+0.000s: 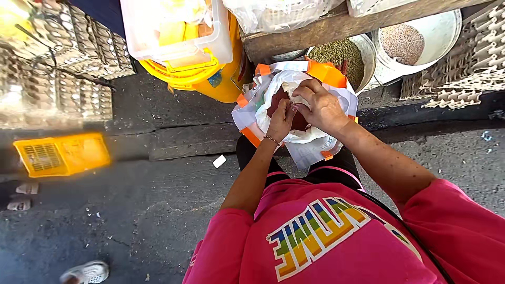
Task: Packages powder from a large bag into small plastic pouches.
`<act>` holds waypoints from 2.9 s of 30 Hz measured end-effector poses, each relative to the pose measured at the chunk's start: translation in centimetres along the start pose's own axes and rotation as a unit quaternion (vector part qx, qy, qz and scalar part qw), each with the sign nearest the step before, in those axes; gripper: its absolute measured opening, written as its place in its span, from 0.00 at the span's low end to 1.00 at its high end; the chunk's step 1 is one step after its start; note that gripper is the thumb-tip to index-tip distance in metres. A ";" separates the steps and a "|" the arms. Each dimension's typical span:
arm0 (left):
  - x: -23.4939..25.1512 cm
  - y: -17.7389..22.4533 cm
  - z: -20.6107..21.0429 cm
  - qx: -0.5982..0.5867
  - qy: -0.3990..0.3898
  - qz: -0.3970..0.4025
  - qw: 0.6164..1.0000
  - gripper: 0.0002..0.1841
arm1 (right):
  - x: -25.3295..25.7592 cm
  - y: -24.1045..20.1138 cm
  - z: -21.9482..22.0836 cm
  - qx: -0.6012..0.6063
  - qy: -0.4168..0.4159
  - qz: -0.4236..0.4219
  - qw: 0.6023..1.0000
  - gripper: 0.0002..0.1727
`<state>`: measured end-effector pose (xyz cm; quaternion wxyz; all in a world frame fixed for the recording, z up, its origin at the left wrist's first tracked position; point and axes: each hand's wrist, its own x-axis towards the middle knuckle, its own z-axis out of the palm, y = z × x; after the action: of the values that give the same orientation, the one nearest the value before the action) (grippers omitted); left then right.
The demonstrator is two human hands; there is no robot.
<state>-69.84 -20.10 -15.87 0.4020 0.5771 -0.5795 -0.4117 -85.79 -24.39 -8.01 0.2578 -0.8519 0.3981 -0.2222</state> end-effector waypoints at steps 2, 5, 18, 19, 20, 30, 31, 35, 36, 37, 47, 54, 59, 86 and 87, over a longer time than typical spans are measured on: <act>-0.2 0.3 -0.1 -0.009 0.005 0.018 1.000 0.15 | 0.6 -0.5 -0.3 -0.020 -0.025 -0.010 0.999 0.09; -0.7 0.8 -0.2 -0.026 0.008 0.040 0.999 0.15 | 0.8 -1.6 -1.1 -0.044 -0.037 -0.036 0.998 0.08; -3.8 0.2 -1.3 -0.005 -0.025 0.009 1.000 0.43 | -0.8 -6.4 -6.2 -0.110 0.075 -0.110 0.985 0.12; -4.1 0.2 -1.3 -0.004 -0.028 0.004 1.000 0.43 | -0.9 -6.2 -6.1 -0.118 0.074 -0.105 0.985 0.12; -4.3 0.4 -1.2 0.000 -0.030 -0.001 1.000 0.42 | -0.8 -5.8 -6.0 -0.133 0.042 -0.081 0.987 0.11; -4.6 3.4 -0.8 -0.046 -0.098 0.029 0.994 0.26 | -0.9 -8.6 -11.7 -0.131 0.029 -0.011 0.991 0.10; -4.8 3.7 -0.8 -0.056 -0.097 0.030 0.993 0.25 | -0.9 -8.5 -11.9 -0.126 0.029 -0.011 0.992 0.11; -5.5 4.9 -0.9 -0.087 -0.093 0.020 0.992 0.25 | -1.0 -8.3 -11.7 -0.111 0.040 -0.011 0.993 0.12; -5.6 5.2 -0.9 -0.091 -0.094 0.019 0.991 0.26 | -1.0 -8.4 -11.5 -0.108 0.041 -0.007 0.993 0.12; -5.8 5.7 -0.9 -0.093 -0.096 0.018 0.991 0.26 | -0.9 -8.3 -11.1 -0.104 0.041 -0.002 0.994 0.12; -6.7 8.3 0.7 -0.227 -0.087 0.016 0.970 0.16 | 0.1 -8.4 -8.8 -0.088 0.038 0.025 0.995 0.13; -8.4 11.0 1.0 -0.364 -0.052 -0.096 0.925 0.11 | 0.6 -5.8 -8.3 -0.124 0.050 0.067 0.989 0.14; -9.0 11.7 0.6 -0.418 -0.051 -0.133 0.897 0.11 | 0.0 -3.9 -6.8 -0.128 0.048 0.076 0.988 0.13; -10.3 11.7 -1.3 -0.442 0.177 -0.044 0.878 0.13 | -11.4 -5.0 1.6 0.374 -0.174 0.131 0.901 0.15; -10.4 11.8 -1.2 -0.447 0.178 -0.041 0.876 0.13 | -11.5 -5.1 1.8 0.377 -0.166 0.127 0.902 0.13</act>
<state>-72.57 -9.76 -4.27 0.6963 0.4229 -0.2286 -0.5330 -88.60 -12.02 -8.21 0.6480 -0.6580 0.3407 -0.1763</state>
